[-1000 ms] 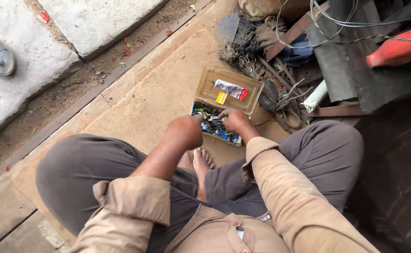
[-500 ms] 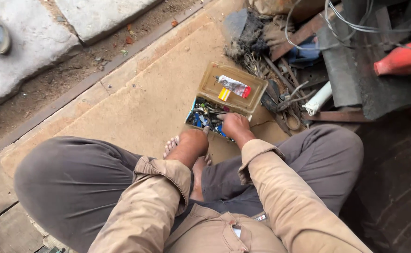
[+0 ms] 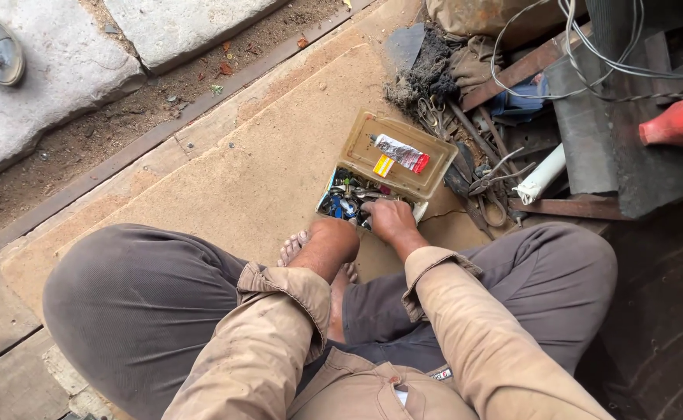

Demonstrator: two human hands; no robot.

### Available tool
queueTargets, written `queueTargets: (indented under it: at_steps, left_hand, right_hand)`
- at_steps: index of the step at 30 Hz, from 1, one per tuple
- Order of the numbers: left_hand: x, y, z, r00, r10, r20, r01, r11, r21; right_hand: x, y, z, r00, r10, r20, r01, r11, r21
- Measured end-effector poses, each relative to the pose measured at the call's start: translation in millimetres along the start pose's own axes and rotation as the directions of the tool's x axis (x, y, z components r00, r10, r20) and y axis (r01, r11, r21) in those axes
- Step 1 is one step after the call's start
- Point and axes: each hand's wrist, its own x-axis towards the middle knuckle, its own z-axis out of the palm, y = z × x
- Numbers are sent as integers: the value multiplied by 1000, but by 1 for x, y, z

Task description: Inspecting and manipulating small mechanical components, likely carburetor jets or needles, from a storage box.

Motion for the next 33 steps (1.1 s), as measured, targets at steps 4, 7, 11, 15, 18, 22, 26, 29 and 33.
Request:
queueTargets:
  at_steps: [4, 7, 11, 15, 18, 22, 26, 29, 33]
  left_hand:
    - [-2, -5, -10, 1000, -1, 18, 1, 1000, -10]
    - [-5, -12, -33, 999, 51, -8, -51, 998, -25]
    - [-17, -15, -66, 992, 1, -126, -11, 997, -79]
    - [-11, -18, -70, 968, -27, -249, -8, 990, -139]
    - [-12, -13, -72, 954, -20, -299, -34, 984, -173]
    - [-45, -9, -94, 957, -24, -290, -49, 968, -245]
    - [-78, -7, -121, 885, -62, -461, -105, 939, -328]
    - [-114, 1, -149, 800, -88, -594, -222, 876, -428]
    - [-181, 15, -174, 685, -14, -728, -419, 810, -410]
  right_hand:
    - [6, 3, 3, 997, 21, 81, -17, 999, -49]
    - [6, 1, -9, 989, 81, 122, -82, 997, 1]
    - [14, 29, -6, 976, 151, 154, -198, 912, 359]
    - [25, 56, -16, 986, 82, 145, -162, 671, 723]
    - [8, 43, -54, 975, 101, 200, -224, 414, 883]
    - [-30, 10, -112, 990, 90, 110, -130, 253, 959]
    - [-65, -21, -150, 994, 112, -18, 5, 110, 994]
    - [-88, -36, -180, 987, 128, -100, 94, 48, 994]
    - [-109, -41, -208, 965, 115, -234, 238, -27, 971]
